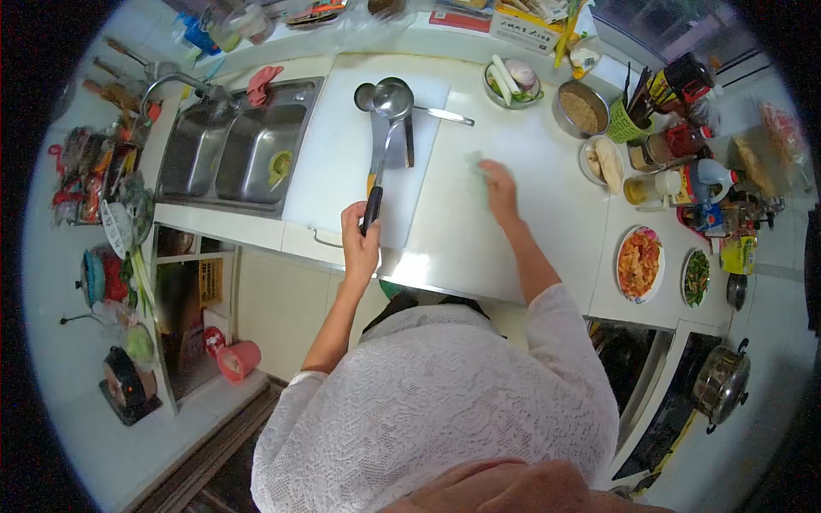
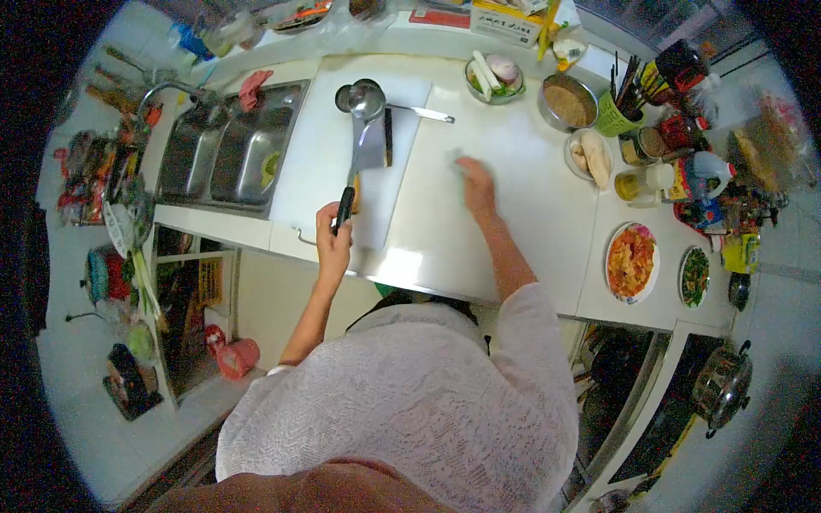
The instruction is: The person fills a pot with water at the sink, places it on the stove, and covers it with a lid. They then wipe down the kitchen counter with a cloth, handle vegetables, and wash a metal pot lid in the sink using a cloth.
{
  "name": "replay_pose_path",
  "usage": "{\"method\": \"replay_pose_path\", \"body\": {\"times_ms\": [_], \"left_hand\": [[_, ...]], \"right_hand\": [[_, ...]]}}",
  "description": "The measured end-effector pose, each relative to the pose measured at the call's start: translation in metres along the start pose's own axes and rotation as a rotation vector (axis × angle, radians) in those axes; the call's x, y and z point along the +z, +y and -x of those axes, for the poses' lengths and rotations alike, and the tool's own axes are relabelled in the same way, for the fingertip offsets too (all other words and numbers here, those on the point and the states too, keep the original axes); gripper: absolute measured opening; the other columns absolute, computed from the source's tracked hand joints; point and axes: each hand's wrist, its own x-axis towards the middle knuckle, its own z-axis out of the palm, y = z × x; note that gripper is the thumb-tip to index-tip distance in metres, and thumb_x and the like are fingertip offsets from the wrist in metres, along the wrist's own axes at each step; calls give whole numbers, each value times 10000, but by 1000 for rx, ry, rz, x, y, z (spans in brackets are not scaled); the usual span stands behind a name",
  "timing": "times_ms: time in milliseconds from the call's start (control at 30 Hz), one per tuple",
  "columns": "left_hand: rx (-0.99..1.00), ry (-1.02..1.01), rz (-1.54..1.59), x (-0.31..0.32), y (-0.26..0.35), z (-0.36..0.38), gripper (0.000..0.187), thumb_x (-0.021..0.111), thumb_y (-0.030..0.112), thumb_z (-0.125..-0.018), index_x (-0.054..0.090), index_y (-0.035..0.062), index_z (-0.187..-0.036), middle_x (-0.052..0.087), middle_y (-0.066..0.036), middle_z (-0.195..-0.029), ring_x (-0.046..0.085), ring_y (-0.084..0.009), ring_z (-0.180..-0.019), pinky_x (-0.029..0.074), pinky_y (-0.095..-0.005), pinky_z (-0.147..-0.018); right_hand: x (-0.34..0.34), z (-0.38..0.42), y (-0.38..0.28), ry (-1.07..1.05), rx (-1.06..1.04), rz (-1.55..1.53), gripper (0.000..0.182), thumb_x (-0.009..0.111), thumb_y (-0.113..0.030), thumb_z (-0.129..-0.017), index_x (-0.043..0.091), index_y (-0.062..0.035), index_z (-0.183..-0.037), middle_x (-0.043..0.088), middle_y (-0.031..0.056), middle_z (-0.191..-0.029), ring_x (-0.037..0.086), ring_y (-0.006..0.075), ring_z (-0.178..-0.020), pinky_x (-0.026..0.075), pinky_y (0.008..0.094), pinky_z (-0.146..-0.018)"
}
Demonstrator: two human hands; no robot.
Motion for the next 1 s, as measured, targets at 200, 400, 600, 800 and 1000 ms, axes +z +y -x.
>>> {"method": "replay_pose_path", "body": {"times_ms": [200, 400, 600, 800, 1000], "left_hand": [[3, 24, -39, -9, -11, 12, 238, 500, 31, -784, 478, -29, -1014, 434, -115, -1073, 464, -182, -898, 409, -261, -717], [-9, 15, -47, -20, -18, 17, 216, 499, 24, -788, 473, -22, -998, 438, -112, -1076, 470, -176, -876, 416, -261, -696], [114, -21, 0, -12, -10, 10, 255, 500, 35, -830, 455, 30, -1080, 452, -19, -894, 402, -48, -521, 344, -201, -437], [148, -155, 42, 24, -1, 9, 243, 506, 39, -826, 459, 29, -1065, 455, -29, -888, 420, -59, -526, 355, -202, -446], [118, -292, 19, 58, -11, 19, 219, 519, 39, -789, 488, -14, -1000, 452, -110, -1028, 483, -175, -832, 420, -262, -650]], "right_hand": [[14, -17, 1, 203, 17, 186, 309, 478, 22, -756, 588, -44, -1037, 541, 155, -1137, 472, 302, -1111, 355, 369, -977], [62, 29, -52, -4, -228, 185, 300, 495, 19, -722, 595, -30, -1001, 564, 140, -1101, 480, 298, -1106, 362, 388, -962], [48, 108, -90, -168, -301, 162, 255, 500, 22, -752, 601, -43, -977, 562, 127, -1119, 500, 288, -1089, 369, 391, -963], [-30, 156, -78, -53, -213, 403, 209, 469, -11, -781, 594, -38, -946, 565, 140, -1101, 503, 299, -1076, 391, 394, -939], [-111, 220, -40, 367, 85, 696, 242, 477, 5, -773, 560, -25, -999, 551, 151, -1116, 501, 331, -1059, 389, 408, -936]]}}
